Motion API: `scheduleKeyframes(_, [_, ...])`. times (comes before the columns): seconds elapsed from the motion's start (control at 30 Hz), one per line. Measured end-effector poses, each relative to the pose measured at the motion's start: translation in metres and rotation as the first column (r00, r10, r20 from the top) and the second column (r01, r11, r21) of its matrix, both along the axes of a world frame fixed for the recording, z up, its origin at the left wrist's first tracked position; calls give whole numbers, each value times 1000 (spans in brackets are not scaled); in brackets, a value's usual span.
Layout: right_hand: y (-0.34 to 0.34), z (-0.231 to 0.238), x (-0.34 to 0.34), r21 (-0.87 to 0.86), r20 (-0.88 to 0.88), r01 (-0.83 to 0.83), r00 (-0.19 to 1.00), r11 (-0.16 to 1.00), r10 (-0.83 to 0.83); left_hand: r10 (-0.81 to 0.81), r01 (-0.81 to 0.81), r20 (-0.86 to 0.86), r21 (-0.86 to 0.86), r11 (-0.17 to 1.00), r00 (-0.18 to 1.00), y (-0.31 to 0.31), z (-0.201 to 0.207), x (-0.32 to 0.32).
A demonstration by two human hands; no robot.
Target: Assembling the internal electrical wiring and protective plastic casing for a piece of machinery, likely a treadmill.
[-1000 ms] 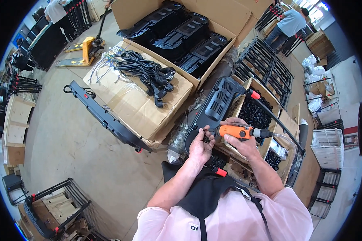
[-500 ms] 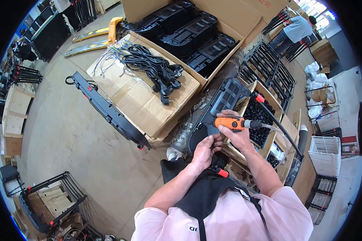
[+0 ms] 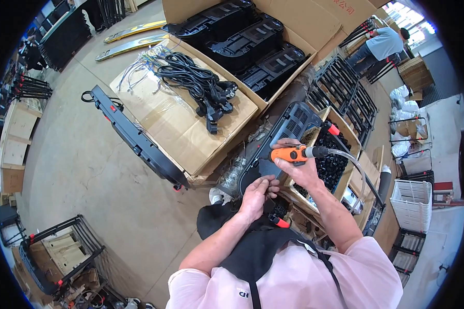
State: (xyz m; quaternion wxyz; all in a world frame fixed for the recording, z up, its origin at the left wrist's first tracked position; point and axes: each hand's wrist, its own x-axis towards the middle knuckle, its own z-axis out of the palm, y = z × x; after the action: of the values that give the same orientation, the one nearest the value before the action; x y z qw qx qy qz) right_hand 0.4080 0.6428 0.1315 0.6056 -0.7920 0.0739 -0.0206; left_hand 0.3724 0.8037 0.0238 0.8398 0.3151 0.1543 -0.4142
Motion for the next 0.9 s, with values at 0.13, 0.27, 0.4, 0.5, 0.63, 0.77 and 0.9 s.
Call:
scheduleKeyframes(0.13, [2, -1, 1, -105, -24, -67, 998, 992, 65, -8, 8, 24, 0, 1000, 1000, 6, -10, -3])
scheduleKeyframes(0.27, [5, -1, 5, -122, -20, -83, 996, 989, 81, -16, 16, 2, -37, 999, 1000, 6, -9, -2])
scheduleKeyframes(0.4, [3, -4, 6, -152, -26, -98, 995, 984, 95, 14, -14, 3, -28, 999, 1000, 3, -9, -4])
scheduleKeyframes(0.5, [4, 2, 3, -38, -64, -71, 996, 997, 69, 24, -25, -12, -50, 998, 1000, 6, -6, -3])
scheduleKeyframes(0.63, [-2, 16, -19, 58, -7, 36, 999, 998, -36, 94, -98, -59, -51, 994, 994, 7, 6, 1])
scheduleKeyframes(0.77, [-7, 36, -42, 172, -59, 109, 993, 979, -101, 155, -159, -104, -36, 987, 982, 8, 0, 4])
scheduleKeyframes(0.9, [-10, 40, -57, 189, -61, 94, 995, 978, -84, 171, -189, -202, -76, 979, 964, 3, -6, 8])
